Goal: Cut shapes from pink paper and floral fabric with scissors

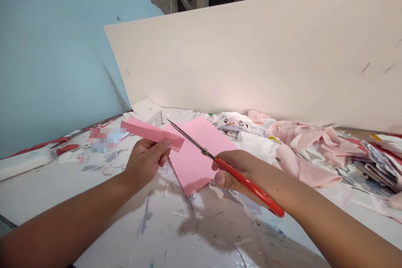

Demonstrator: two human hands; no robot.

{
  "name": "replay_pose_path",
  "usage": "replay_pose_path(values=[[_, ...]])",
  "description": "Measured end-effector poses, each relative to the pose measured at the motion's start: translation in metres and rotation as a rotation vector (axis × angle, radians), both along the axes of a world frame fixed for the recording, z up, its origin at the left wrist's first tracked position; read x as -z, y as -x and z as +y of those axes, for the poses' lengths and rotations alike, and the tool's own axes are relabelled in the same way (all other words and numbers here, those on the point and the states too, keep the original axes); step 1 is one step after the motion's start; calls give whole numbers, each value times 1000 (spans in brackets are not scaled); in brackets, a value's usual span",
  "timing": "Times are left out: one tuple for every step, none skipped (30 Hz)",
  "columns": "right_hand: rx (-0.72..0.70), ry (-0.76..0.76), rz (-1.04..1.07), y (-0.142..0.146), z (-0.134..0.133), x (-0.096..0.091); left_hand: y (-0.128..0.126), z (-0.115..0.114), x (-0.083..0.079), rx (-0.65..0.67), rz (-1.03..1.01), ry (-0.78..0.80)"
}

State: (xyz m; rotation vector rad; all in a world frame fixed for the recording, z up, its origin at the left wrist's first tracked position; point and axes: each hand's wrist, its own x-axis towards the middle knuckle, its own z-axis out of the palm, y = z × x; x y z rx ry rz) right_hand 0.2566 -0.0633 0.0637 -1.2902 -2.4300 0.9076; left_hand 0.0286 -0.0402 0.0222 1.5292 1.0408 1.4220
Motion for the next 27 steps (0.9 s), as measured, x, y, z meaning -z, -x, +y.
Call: replay_pose_path(values=[[0, 0, -12, 0, 0, 1, 0, 0, 0, -3, -6, 2], [-2, -4, -19, -1, 0, 2, 0, 0, 0, -8, -10, 3], [-4, -10, -22, -1, 1, 3, -1, 1, 0, -10, -13, 5], [-7, -15, -23, -1, 1, 4, -1, 1, 0, -11, -14, 7], [-8, -17, -21, -1, 1, 5, -1, 1, 0, -9, -14, 11], [-8, -17, -17, -1, 2, 6, -1, 1, 0, -6, -15, 16], [-7, -17, -14, 0, 2, 6, -2, 1, 0, -4, -15, 22], [-5, -17, -14, 0, 2, 6, -2, 1, 0, 0, -13, 28], [-5, -16, -16, 1, 2, 6, -2, 1, 0, 5, -8, 34], [-4, -13, -17, 1, 1, 5, -2, 1, 0, 11, 1, 40], [-2, -5, -20, 2, 0, 5, -2, 0, 0, 20, 13, 43], [1, 8, -25, 2, 0, 4, -2, 0, 0, 27, 24, 43], [7, 22, -30, 2, -1, 3, -2, -1, -1, 34, 35, 43], [12, 33, -32, 2, -1, 3, -2, -1, -1, 37, 43, 41], [16, 40, -30, 3, -1, 3, -2, -1, -1, 38, 49, 41], [20, 43, -27, 3, -1, 3, -2, -1, -1, 39, 53, 42], [21, 40, -21, 3, -1, 3, -2, -1, -1, 39, 55, 45], [23, 37, -17, 3, -1, 3, -2, -1, -1, 40, 57, 47], [26, 42, -18, 3, -1, 2, -2, 0, -1, 43, 57, 48], [30, 52, -24, 4, -1, 2, -2, 0, -1, 47, 59, 47], [35, 67, -32, 4, -2, 0, -2, 0, -1, 50, 62, 44], [36, 79, -41, 4, -3, -1, -2, 0, -2, 55, 65, 41], [34, 91, -49, 4, -3, -3, -2, 0, -2, 60, 69, 39], [27, 97, -55, 4, -4, -5, -2, 1, -2, 64, 71, 38], [15, 96, -56, 4, -4, -6, -2, 1, -2, 66, 71, 38], [2, 91, -54, 4, -5, -7, -2, 1, -2, 69, 70, 38], [-6, 86, -51, 4, -5, -7, -2, 1, -1, 70, 69, 40]])
